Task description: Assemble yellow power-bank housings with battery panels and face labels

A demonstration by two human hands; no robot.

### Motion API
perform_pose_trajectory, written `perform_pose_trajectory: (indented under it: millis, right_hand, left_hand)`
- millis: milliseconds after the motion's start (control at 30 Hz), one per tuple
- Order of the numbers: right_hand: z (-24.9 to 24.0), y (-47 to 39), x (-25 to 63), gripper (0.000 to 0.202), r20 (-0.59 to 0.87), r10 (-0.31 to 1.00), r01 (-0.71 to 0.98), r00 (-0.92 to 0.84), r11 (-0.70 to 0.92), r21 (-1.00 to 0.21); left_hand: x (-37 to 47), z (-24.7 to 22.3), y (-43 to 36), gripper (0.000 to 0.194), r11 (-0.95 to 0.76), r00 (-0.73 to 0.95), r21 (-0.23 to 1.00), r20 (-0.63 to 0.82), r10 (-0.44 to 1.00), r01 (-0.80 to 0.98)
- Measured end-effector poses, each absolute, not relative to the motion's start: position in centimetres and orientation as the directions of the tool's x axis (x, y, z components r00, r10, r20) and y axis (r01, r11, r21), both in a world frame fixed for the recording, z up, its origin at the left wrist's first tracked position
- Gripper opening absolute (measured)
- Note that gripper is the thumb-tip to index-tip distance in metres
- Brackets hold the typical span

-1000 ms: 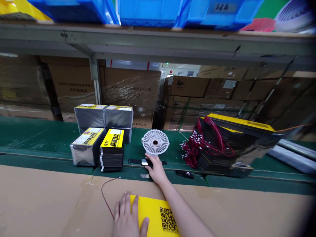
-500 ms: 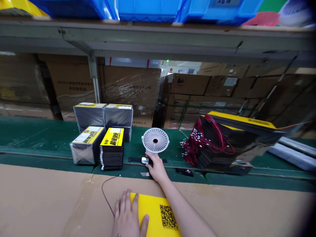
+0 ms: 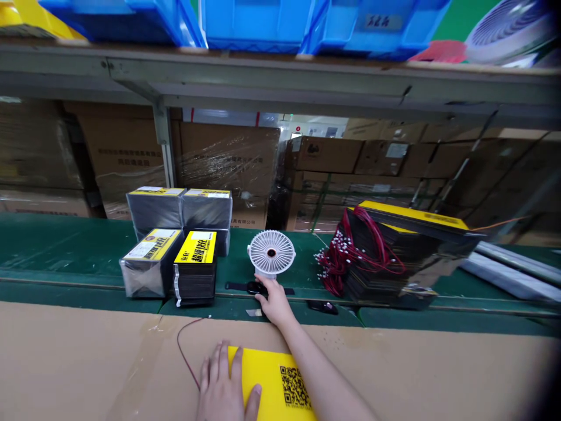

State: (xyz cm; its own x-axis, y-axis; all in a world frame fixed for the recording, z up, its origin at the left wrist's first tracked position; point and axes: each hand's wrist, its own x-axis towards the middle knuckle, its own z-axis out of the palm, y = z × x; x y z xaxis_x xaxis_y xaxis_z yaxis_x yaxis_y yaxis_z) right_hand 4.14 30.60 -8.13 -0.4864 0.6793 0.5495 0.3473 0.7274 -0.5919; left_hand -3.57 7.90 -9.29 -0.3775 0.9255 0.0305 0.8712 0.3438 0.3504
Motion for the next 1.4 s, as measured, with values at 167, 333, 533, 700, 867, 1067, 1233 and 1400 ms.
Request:
perform_pose_trajectory:
  millis: [167, 333, 533, 700, 867, 1067, 1233, 1400]
  right_hand:
    - [-7.7, 30.0, 4.3, 0.044, 0.603, 0.699, 0.317, -0.385, 0.714, -0.625]
    - [-7.8, 29.8, 5.6, 0.030, 0.602, 0.790, 0.289, -0.118, 0.607, -0.740]
    - [-9.0, 30.9, 9.6, 0.055, 0.447, 0.887, 0.202, 0.121, 0.418, -0.886]
    - [-9.7, 27.6, 13.2, 0.052, 0.446, 0.895, 0.266, -0.005, 0.431, -0.862]
    - [-9.3, 21.8, 15.5, 0.054, 0.408, 0.892, 0.425, -0.194, 0.451, -0.785]
    - [-7.2, 13.7, 17.1, 0.047, 0.340, 0.867, 0.540, -0.364, 0.494, -0.682]
    - [-5.0, 8.5, 17.5, 0.051, 0.305, 0.826, 0.577, -0.474, 0.553, -0.601]
    - [-4.0, 8.0, 17.9, 0.067, 0.224, 0.833, 0.610, -0.506, 0.529, -0.591]
  left_hand:
    - [-3.0, -8.2, 7.8, 0.062, 0.391, -0.428, 0.317, 0.053, 0.902, 0.864]
    - [-2.8, -7.2, 7.4, 0.063, 0.393, -0.420, 0.295, 0.032, 0.907, 0.871]
    - [-3.1, -7.4, 7.0, 0.066, 0.358, -0.363, 0.281, -0.034, 0.931, 0.891]
    - [-3.2, -8.2, 6.5, 0.062, 0.316, -0.348, 0.286, 0.065, 0.935, 0.904]
    - [-3.2, -8.3, 6.0, 0.060, 0.293, -0.334, 0.276, 0.113, 0.936, 0.916]
    - [-2.9, -7.6, 4.6, 0.061, 0.275, -0.311, 0.252, 0.116, 0.943, 0.928]
    - [-3.2, -8.5, 3.7, 0.065, 0.293, -0.312, 0.243, 0.042, 0.949, 0.925]
    - [-3.9, -9.5, 4.4, 0.072, 0.313, -0.323, 0.274, -0.008, 0.946, 0.910]
